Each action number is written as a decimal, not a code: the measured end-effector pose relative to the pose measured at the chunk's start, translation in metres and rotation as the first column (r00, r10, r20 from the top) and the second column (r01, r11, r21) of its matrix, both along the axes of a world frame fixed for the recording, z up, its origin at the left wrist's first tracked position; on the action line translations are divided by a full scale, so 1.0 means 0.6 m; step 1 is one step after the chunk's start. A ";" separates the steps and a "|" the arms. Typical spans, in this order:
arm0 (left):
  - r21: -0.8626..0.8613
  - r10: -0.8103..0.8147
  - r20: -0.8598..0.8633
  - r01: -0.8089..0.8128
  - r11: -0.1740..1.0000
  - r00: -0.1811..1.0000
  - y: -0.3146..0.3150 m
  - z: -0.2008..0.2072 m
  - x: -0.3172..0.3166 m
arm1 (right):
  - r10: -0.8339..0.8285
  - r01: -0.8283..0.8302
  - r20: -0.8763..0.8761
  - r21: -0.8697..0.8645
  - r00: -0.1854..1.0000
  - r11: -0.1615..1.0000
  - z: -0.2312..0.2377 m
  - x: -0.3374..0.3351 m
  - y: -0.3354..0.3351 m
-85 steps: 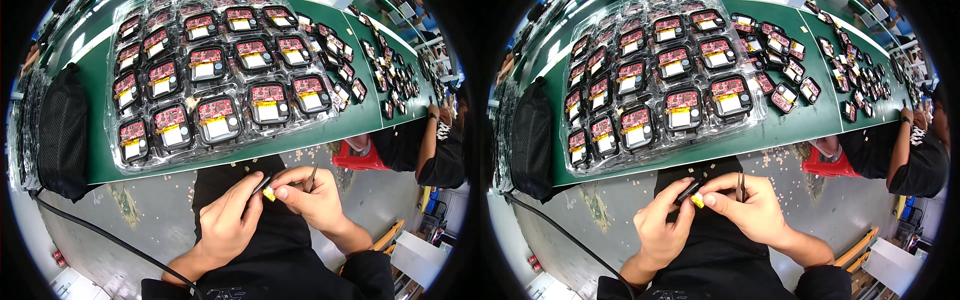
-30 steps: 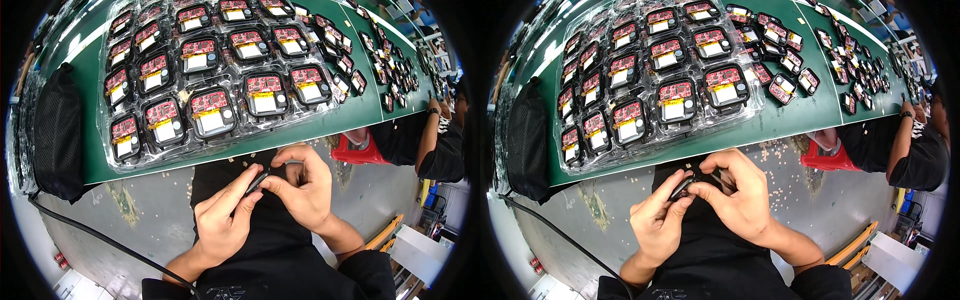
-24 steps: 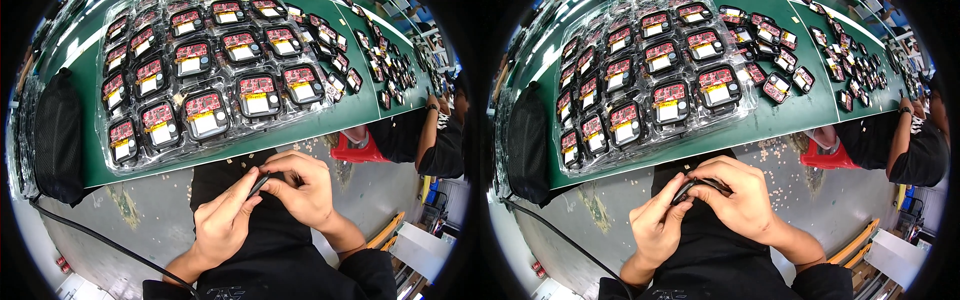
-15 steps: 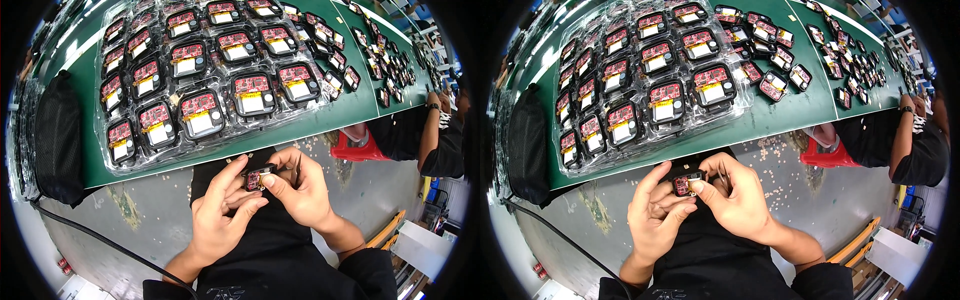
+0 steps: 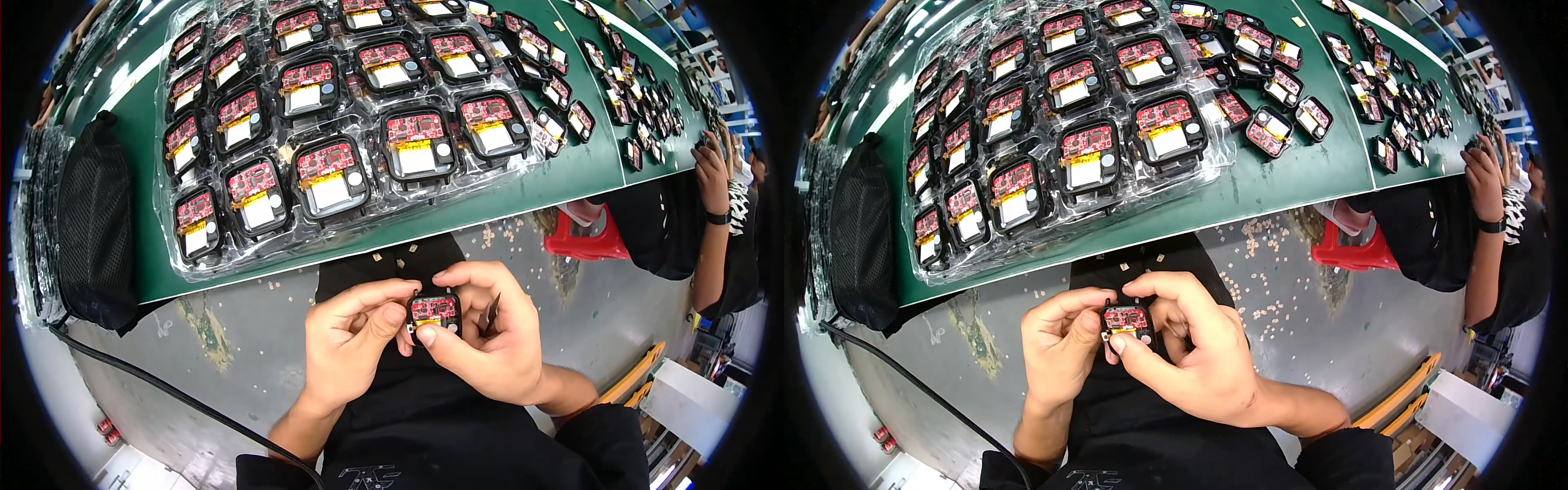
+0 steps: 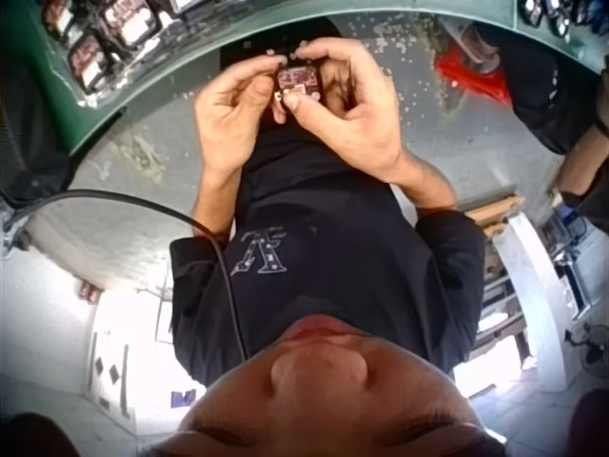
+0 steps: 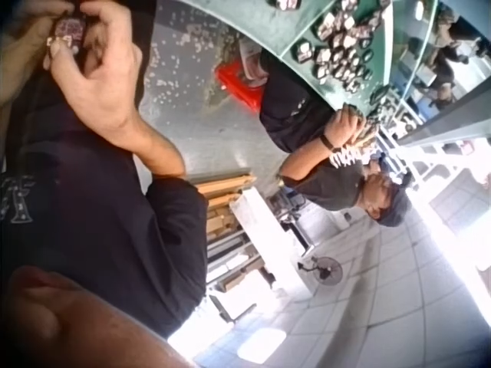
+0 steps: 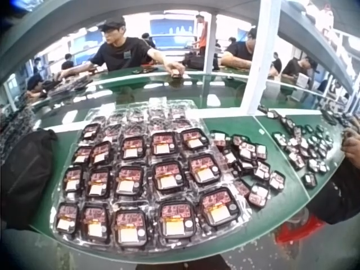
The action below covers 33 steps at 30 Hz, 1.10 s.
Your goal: Assembling small electronic wearable components using tweezers at a manufacturing workstation.
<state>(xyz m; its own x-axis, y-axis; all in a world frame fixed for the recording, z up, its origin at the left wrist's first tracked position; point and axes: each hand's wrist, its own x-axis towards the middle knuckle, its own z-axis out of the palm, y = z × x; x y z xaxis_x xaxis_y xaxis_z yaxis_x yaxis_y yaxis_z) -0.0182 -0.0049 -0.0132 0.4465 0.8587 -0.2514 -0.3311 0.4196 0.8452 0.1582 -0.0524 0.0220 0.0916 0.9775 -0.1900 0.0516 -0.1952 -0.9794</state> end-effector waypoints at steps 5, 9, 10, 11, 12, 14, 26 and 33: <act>0.000 -0.027 -0.022 0.027 1.000 0.999 0.000 -0.005 -0.006 | -0.004 0.003 0.016 0.020 1.000 1.000 -0.004 -0.006 -0.001; 0.092 0.032 -0.073 -0.025 0.995 0.997 -0.004 0.004 0.003 | -0.044 0.044 0.026 0.002 0.999 0.999 -0.012 -0.004 0.001; 0.221 0.059 -0.163 -0.022 0.975 0.985 -0.005 0.007 0.007 | -0.047 0.047 0.030 0.001 0.998 0.999 -0.016 -0.006 0.001; 0.238 0.101 -0.193 -0.053 0.970 0.976 -0.004 0.011 0.012 | -0.072 0.072 -0.042 -0.006 0.996 0.997 -0.021 -0.010 0.000; 0.238 0.101 -0.193 -0.053 0.970 0.976 0.000 0.012 0.011 | -0.095 0.093 -0.118 -0.015 0.989 0.996 -0.025 -0.012 0.001; 0.464 0.214 -0.431 0.011 0.886 0.877 0.009 0.015 0.008 | -0.014 0.013 -0.076 -0.019 0.997 1.000 -0.012 0.001 0.006; 0.187 0.037 -0.378 0.037 0.982 0.925 0.020 0.046 0.002 | -0.050 -0.013 -0.348 -0.174 0.936 0.985 -0.001 -0.004 0.013; 0.292 0.061 -0.395 0.062 0.954 0.917 0.021 0.048 -0.005 | 0.001 -0.041 -0.317 -0.118 0.949 0.992 0.002 -0.002 0.013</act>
<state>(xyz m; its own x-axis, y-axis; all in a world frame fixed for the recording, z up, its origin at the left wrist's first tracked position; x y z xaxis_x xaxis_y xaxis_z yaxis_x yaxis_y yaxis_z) -0.0209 0.0080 0.0158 0.3634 0.9203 -0.1448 0.0563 0.1334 0.9895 0.1567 -0.0446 0.0232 -0.0126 0.9462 -0.3233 -0.2507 -0.3160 -0.9150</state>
